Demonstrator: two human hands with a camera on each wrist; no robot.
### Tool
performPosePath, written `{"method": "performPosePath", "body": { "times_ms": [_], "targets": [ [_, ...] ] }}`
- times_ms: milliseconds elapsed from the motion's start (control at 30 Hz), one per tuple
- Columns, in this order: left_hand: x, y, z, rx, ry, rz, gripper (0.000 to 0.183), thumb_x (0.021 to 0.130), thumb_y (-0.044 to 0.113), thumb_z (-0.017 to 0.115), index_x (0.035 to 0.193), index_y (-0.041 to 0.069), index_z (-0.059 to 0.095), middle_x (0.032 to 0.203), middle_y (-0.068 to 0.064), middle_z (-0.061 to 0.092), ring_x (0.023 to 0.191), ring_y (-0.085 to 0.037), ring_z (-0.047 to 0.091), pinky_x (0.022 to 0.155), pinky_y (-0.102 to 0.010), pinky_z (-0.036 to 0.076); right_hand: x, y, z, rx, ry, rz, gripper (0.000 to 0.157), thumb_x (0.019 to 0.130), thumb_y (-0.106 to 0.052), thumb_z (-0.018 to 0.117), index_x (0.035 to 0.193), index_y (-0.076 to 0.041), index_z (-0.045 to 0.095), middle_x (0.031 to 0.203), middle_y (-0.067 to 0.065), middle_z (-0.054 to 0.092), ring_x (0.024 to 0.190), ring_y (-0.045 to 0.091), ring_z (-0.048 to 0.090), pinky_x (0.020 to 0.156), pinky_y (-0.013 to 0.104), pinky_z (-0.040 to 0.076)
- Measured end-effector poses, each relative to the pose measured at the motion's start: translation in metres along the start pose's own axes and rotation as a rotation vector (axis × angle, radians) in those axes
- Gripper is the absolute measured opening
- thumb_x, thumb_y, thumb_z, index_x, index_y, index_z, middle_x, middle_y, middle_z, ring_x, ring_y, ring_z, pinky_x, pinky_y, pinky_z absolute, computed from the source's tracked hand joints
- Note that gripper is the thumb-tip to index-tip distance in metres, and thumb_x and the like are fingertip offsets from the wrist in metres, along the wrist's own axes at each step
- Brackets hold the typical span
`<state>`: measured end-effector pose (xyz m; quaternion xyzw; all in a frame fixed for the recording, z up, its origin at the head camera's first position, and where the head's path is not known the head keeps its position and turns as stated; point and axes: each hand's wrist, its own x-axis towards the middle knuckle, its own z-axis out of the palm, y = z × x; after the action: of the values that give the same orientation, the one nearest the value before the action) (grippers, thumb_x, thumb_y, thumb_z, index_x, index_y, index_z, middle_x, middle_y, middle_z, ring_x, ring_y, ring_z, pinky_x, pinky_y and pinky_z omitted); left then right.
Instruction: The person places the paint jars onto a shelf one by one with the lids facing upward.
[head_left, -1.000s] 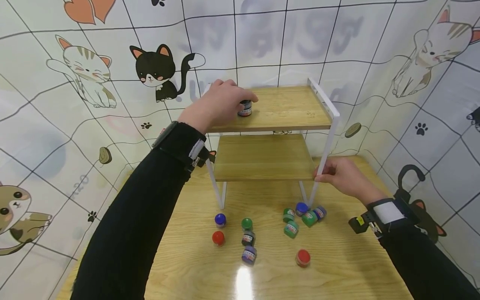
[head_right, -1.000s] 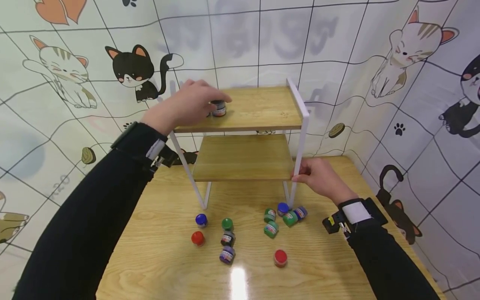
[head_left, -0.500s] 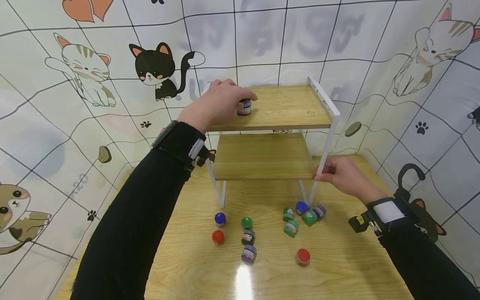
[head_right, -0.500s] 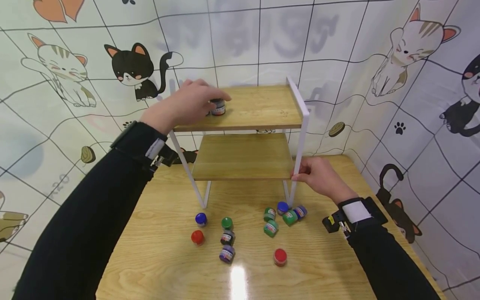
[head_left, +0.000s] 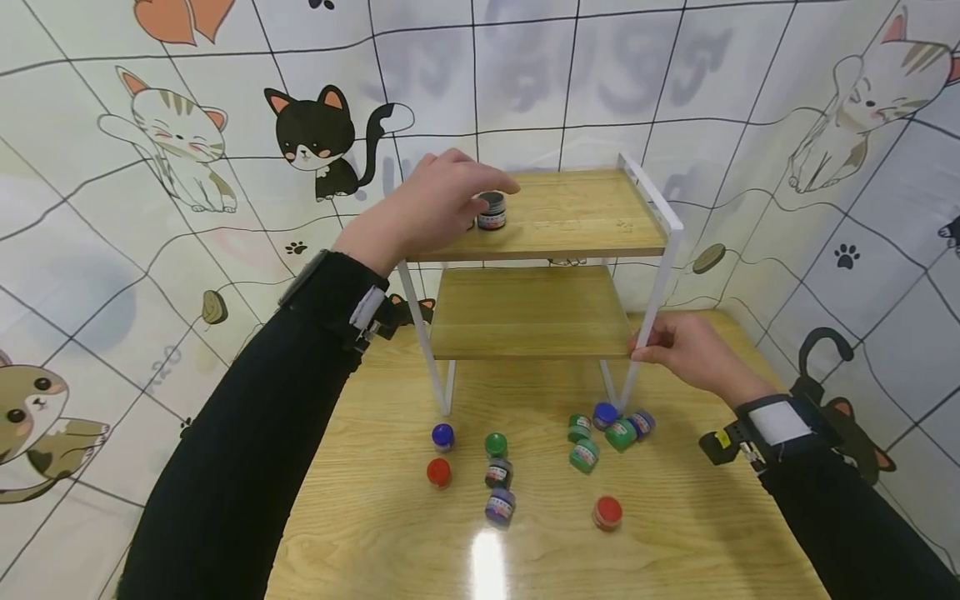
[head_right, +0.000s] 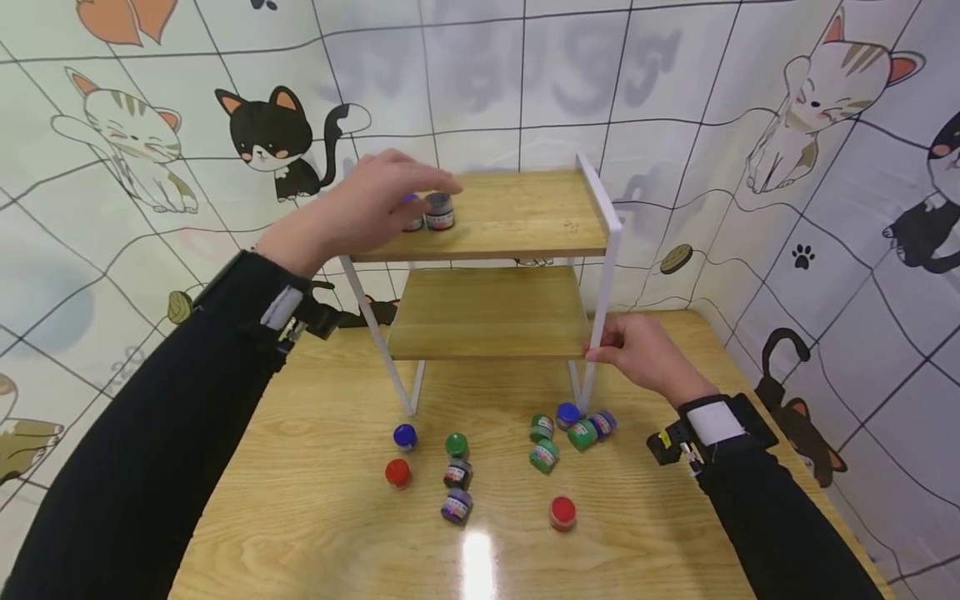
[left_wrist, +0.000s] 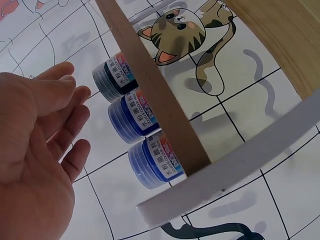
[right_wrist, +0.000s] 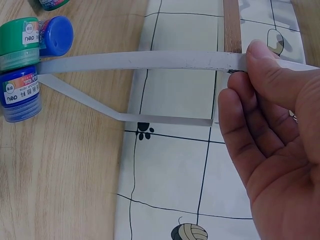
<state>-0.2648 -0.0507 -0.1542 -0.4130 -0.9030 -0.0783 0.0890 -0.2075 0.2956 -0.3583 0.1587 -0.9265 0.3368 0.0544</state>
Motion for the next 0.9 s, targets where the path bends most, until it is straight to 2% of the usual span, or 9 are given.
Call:
{"method": "performPosePath", "body": {
  "times_ms": [133, 367, 633, 900],
  "targets": [
    [-0.008, -0.001, 0.002, -0.009, 0.031, 0.058, 0.036, 0.099, 0.009, 0.048, 0.134, 0.018, 0.054, 0.136, 0.000, 0.055, 0.127, -0.026, 0.038, 0.105, -0.048, 0.027, -0.001, -0.002, -0.001, 0.003, 0.000, 0.009, 0.009, 0.086, -0.012, 0.070, 0.093, -0.006, 0.071, 0.081, 0.004, 0.071, 0.080, 0.018, 0.066, 0.070, 0.038, 0.055],
    [-0.025, -0.001, 0.007, -0.055, 0.096, 0.208, 0.034, 0.097, 0.006, 0.052, 0.130, 0.012, 0.057, 0.128, -0.003, 0.061, 0.122, -0.023, 0.044, 0.105, -0.040, 0.033, -0.002, -0.004, -0.002, 0.004, -0.009, 0.023, 0.011, 0.087, -0.014, 0.070, 0.094, -0.005, 0.071, 0.084, 0.006, 0.071, 0.082, 0.020, 0.067, 0.072, 0.041, 0.056],
    [-0.045, 0.003, 0.016, -0.101, 0.041, 0.265, 0.033, 0.095, 0.007, 0.055, 0.127, 0.014, 0.060, 0.130, 0.001, 0.060, 0.120, -0.019, 0.046, 0.102, -0.038, 0.037, 0.000, -0.003, -0.001, -0.010, -0.014, 0.025, 0.010, 0.087, -0.013, 0.069, 0.094, -0.006, 0.071, 0.084, 0.005, 0.071, 0.082, 0.020, 0.066, 0.072, 0.039, 0.055],
    [-0.064, 0.007, 0.032, -0.109, -0.035, 0.290, 0.031, 0.095, 0.007, 0.056, 0.124, 0.016, 0.063, 0.120, 0.003, 0.064, 0.113, -0.016, 0.050, 0.096, -0.035, 0.042, 0.001, -0.002, 0.000, -0.040, -0.011, 0.024, 0.006, 0.087, -0.012, 0.069, 0.092, -0.009, 0.071, 0.082, 0.003, 0.070, 0.081, 0.019, 0.065, 0.070, 0.038, 0.054]
  ]
}}
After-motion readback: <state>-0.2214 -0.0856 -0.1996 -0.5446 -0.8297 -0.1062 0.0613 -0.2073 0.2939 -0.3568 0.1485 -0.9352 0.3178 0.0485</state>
